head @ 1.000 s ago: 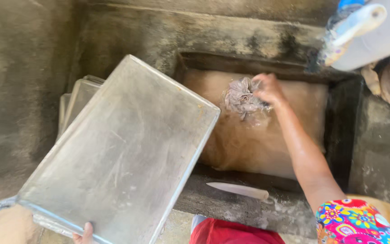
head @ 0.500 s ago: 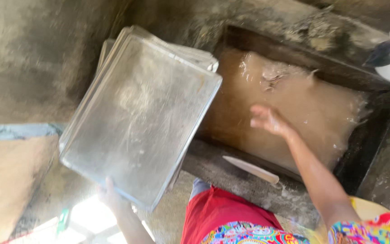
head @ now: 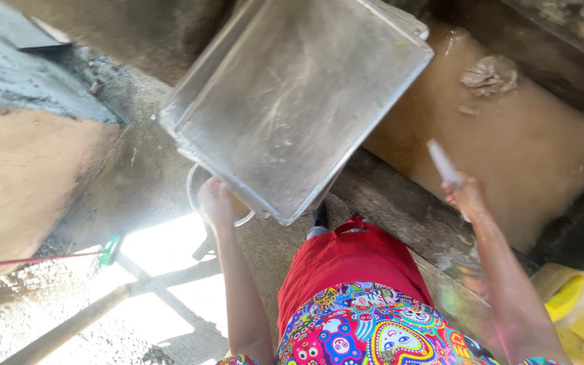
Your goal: The person washes a stack of rectangular metal trays in a concrete sink. They scrub the trays with a yellow sponge and rinse them with water from a tap. The person also washes a cloth and uses a pink cup to pour water over the trays. The trays are stacked and handled one by one throughout the process.
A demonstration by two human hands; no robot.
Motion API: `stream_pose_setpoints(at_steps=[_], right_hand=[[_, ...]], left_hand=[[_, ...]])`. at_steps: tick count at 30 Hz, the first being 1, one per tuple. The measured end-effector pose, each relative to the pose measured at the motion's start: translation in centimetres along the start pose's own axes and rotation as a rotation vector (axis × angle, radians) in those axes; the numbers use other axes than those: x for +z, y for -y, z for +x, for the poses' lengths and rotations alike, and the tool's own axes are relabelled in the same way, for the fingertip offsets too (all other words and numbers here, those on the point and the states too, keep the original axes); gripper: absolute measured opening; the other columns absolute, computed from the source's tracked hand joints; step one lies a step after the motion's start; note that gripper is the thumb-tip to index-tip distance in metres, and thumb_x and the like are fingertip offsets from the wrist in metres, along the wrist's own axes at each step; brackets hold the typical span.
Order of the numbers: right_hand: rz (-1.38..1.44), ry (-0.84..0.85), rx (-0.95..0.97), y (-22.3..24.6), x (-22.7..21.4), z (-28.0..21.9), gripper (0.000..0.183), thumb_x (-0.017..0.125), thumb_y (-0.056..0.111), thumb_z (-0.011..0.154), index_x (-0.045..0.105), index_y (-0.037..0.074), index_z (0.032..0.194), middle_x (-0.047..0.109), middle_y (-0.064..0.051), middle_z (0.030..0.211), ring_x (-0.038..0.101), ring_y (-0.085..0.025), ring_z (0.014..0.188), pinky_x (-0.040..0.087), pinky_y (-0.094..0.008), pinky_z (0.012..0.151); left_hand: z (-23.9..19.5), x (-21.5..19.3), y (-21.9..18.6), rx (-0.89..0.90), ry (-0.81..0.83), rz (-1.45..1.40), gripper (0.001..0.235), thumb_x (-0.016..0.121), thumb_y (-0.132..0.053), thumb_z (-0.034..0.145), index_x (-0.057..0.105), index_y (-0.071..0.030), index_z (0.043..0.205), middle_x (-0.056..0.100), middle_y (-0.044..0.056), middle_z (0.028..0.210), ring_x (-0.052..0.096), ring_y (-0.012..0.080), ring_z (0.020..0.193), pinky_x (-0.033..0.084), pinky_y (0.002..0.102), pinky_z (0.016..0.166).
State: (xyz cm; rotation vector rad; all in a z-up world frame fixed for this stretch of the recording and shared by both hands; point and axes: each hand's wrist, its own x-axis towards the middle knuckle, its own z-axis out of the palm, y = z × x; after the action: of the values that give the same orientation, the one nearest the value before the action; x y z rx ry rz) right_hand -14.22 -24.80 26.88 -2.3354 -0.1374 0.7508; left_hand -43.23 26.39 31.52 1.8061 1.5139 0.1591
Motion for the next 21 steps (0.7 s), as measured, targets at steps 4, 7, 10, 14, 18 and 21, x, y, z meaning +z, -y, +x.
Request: stream_pose_setpoints(at_steps=[4, 7, 10, 14, 18, 21], right_hand=[[0.05, -0.096, -0.085, 16.0, -1.1, -2.7, 0.077, 0.078, 0.015, 0.086, 0.045, 0.02, 0.155, 0.068, -0.013, 0.135, 0.064, -0.04, 0.08, 0.053, -0.041, 0.072], [-0.044, -0.018, -0.486, 25.0, 4.0, -3.3, 0.085, 0.079, 0.011, 0.086, 0.04, 0.018, 0.161, 0.06, -0.017, 0.148, 0.06, -0.039, 0.104, 0.051, -0.044, 0.087], [-0.178, 0.28, -0.498, 29.6, 11.0, -2.8, 0.083, 0.075, 0.017, 0.081, 0.039, 0.025, 0.156, 0.05, -0.008, 0.156, 0.057, -0.031, 0.13, 0.044, -0.041, 0.112], [-0.062, 0.501, -0.564, 31.4, 17.5, 0.3, 0.055, 0.058, 0.015, 0.102, 0.043, 0.011, 0.155, 0.034, -0.01, 0.17, 0.063, -0.036, 0.123, 0.055, -0.044, 0.099], [-0.487, 0.397, -0.897, 33.0, 22.0, 3.9, 0.065, 0.059, 0.006, 0.094, 0.05, 0.027, 0.155, 0.06, -0.014, 0.143, 0.066, -0.03, 0.114, 0.053, -0.042, 0.098], [-0.891, 0.267, -1.07, 35.3, 23.9, 5.0, 0.064, 0.046, 0.003, 0.101, 0.052, 0.043, 0.151, 0.06, -0.014, 0.143, 0.072, -0.025, 0.087, 0.06, -0.038, 0.069]], left_hand=[[-1.4, 0.1, -1.1, 0.172, -0.043, -0.184, 0.039, 0.062, -0.01, 0.097, 0.062, -0.007, 0.136, 0.055, 0.015, 0.131, 0.063, 0.0254, 0.109, 0.052, 0.041, 0.099], [-0.9, 0.8, -0.2, 0.11, 0.027, -0.086, 0.057, 0.069, -0.018, 0.091, 0.051, -0.008, 0.144, 0.043, 0.018, 0.135, 0.064, 0.0289, 0.102, 0.054, 0.04, 0.097], [0.0, 2.2, 2.3, 0.446, -0.109, -0.098, 0.063, 0.072, -0.017, 0.088, 0.051, -0.004, 0.145, 0.047, 0.021, 0.129, 0.056, 0.0355, 0.115, 0.049, 0.045, 0.103], [5.2, 3.5, 4.5, 0.418, -0.113, -0.13, 0.066, 0.068, -0.021, 0.096, 0.041, -0.006, 0.155, 0.042, 0.027, 0.139, 0.047, 0.0402, 0.128, 0.038, 0.051, 0.112], [12.5, 5.6, 5.0, 0.566, -0.213, -0.141, 0.076, 0.066, -0.022, 0.099, 0.025, -0.007, 0.161, 0.036, 0.03, 0.152, 0.04, 0.0462, 0.137, 0.032, 0.053, 0.116], [14.8, 7.4, 4.6, 0.567, -0.242, -0.177, 0.078, 0.064, -0.022, 0.102, 0.019, -0.007, 0.163, 0.034, 0.031, 0.154, 0.038, 0.0477, 0.14, 0.031, 0.054, 0.117]])
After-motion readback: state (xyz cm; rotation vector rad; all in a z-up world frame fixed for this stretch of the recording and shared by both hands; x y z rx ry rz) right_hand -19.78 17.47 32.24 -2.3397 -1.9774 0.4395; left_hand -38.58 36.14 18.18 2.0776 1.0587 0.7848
